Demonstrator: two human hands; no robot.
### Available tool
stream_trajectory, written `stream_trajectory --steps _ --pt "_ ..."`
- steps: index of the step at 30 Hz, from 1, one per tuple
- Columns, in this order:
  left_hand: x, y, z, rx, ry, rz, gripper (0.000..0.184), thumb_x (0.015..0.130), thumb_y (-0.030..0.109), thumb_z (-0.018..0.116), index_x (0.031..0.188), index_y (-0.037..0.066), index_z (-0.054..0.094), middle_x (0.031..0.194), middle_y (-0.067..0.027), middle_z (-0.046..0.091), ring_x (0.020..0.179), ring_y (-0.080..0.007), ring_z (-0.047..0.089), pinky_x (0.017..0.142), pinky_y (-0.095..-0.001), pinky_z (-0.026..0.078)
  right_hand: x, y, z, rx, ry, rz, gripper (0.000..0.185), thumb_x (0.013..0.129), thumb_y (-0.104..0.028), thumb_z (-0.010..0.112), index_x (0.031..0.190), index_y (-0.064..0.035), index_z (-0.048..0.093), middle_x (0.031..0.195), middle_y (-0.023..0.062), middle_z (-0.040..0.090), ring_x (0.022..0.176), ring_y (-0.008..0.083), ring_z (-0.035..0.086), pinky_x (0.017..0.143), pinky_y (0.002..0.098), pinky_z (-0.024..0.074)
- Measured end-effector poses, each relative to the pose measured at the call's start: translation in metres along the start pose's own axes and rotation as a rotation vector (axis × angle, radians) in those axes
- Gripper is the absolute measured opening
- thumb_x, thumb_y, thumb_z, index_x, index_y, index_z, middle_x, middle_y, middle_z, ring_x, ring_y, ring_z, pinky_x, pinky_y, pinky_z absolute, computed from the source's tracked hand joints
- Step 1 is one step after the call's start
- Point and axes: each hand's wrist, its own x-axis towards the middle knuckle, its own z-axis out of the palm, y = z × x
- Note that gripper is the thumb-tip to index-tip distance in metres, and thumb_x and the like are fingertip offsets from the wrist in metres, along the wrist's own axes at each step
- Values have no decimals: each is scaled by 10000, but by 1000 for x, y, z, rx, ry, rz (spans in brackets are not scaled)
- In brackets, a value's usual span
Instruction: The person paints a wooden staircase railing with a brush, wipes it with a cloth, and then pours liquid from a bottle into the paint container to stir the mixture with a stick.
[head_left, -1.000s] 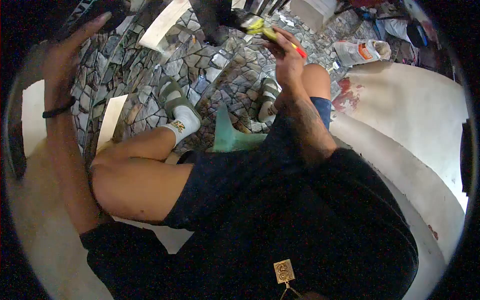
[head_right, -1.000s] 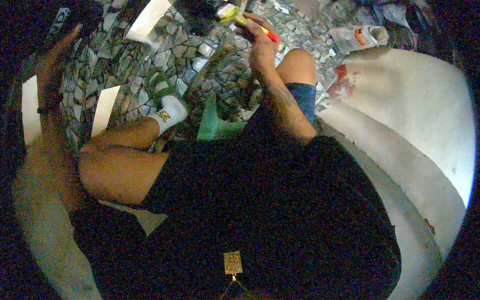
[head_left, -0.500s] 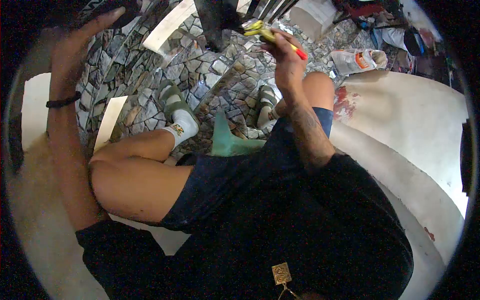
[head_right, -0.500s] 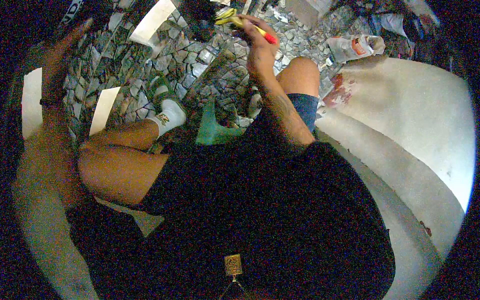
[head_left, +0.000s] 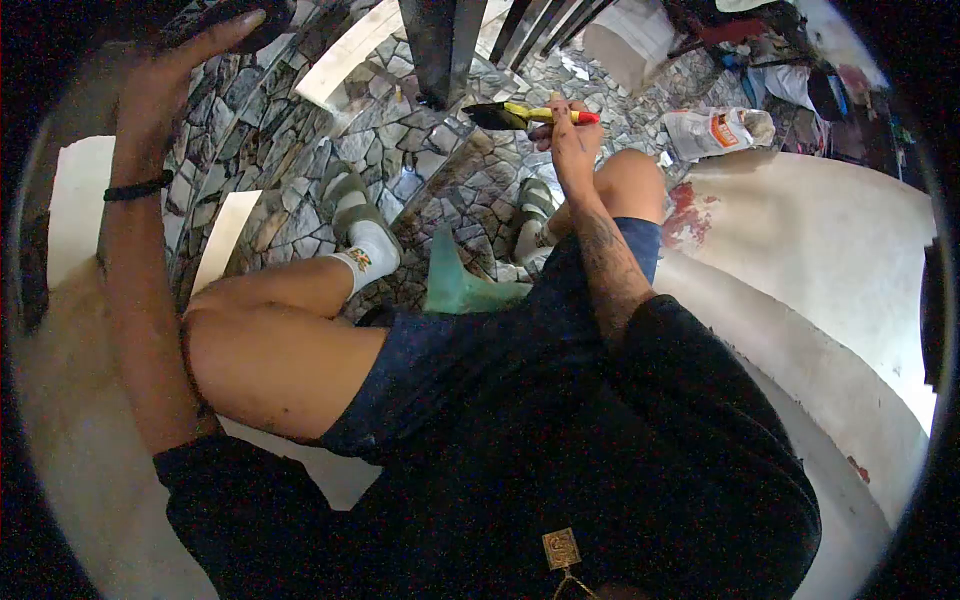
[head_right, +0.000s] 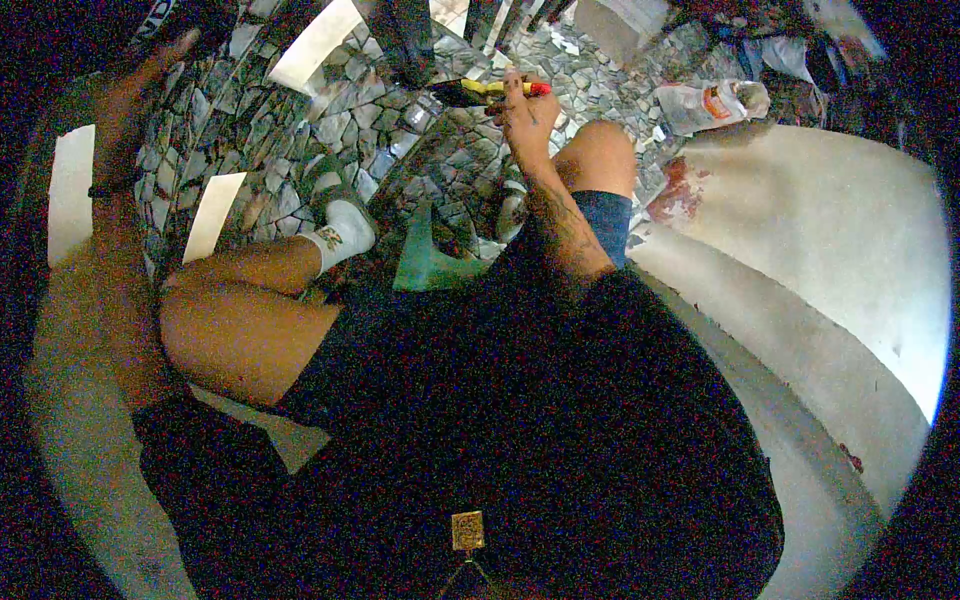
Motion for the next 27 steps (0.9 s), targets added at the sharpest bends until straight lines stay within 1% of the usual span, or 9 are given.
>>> stream_trajectory --steps 4,7,10,13,16,20,24,26,27 --pt "-1 -17 -3 148 15 125 362 874 54 501 1188 175 634 1149 -31 646 1068 -181 594 978 -287 417 10 -10 -16 -205 -157 -53 379 909 -363 586 928 8 658 710 72 631 517 110 582 442 224 426" --pt "8 14 3 -520 177 -278 322 835 53 590 1138 137 659 1089 -37 665 1028 -190 608 957 -301 433 3 -45 -24 -638 -252 -34 375 887 -396 608 831 -37 701 581 32 588 488 91 516 455 259 379" --pt "11 20 6 -572 190 -271 289 777 76 693 1065 69 678 1044 -49 670 977 -182 620 924 -305 452 4 -54 -27 -864 -287 -136 408 877 -446 589 851 -57 710 523 47 563 494 123 526 477 314 383" --pt "8 26 7 -615 230 -279 296 737 90 741 1017 16 677 1033 -66 667 937 -172 626 890 -303 466 5 -66 -29 -1039 -267 -228 414 882 -476 562 872 -93 720 587 58 624 542 158 585 513 326 426" --pt "11 38 3 -603 288 -284 330 711 91 769 1010 -7 670 1031 -70 665 923 -167 627 875 -301 469 10 -67 -30 -1034 -250 -194 402 887 -492 543 904 -135 728 663 60 672 605 188 633 565 332 472" --pt "8 49 -1 -383 337 -372 366 694 77 780 1025 -13 653 1004 -63 660 899 -158 621 847 -298 474 23 -52 -33 -658 -290 -48 408 907 -454 543 981 -86 705 743 57 692 630 118 633 572 268 487" --pt "15 56 9 -743 433 -379 352 692 61 782 1006 -26 649 1003 -69 650 875 -154 621 824 -287 484 15 -59 -36 -291 -219 125 347 893 -362 603 968 -31 675 739 53 650 587 69 588 525 208 466" --pt "6 15 2 -596 332 -611 344 688 46 783 995 -32 649 1010 -73 647 875 -153 622 824 -282 487 7 -63 -37 -317 -219 47 332 884 -348 619 945 -26 664 723 47 639 571 68 573 513 201 456" --pt "7 21 2 -567 339 -538 334 690 40 779 990 -36 651 1005 -73 648 877 -153 622 824 -281 487 5 -59 -38 -335 -223 4 325 879 -341 627 934 -23 658 714 44 634 564 68 565 507 197 452"
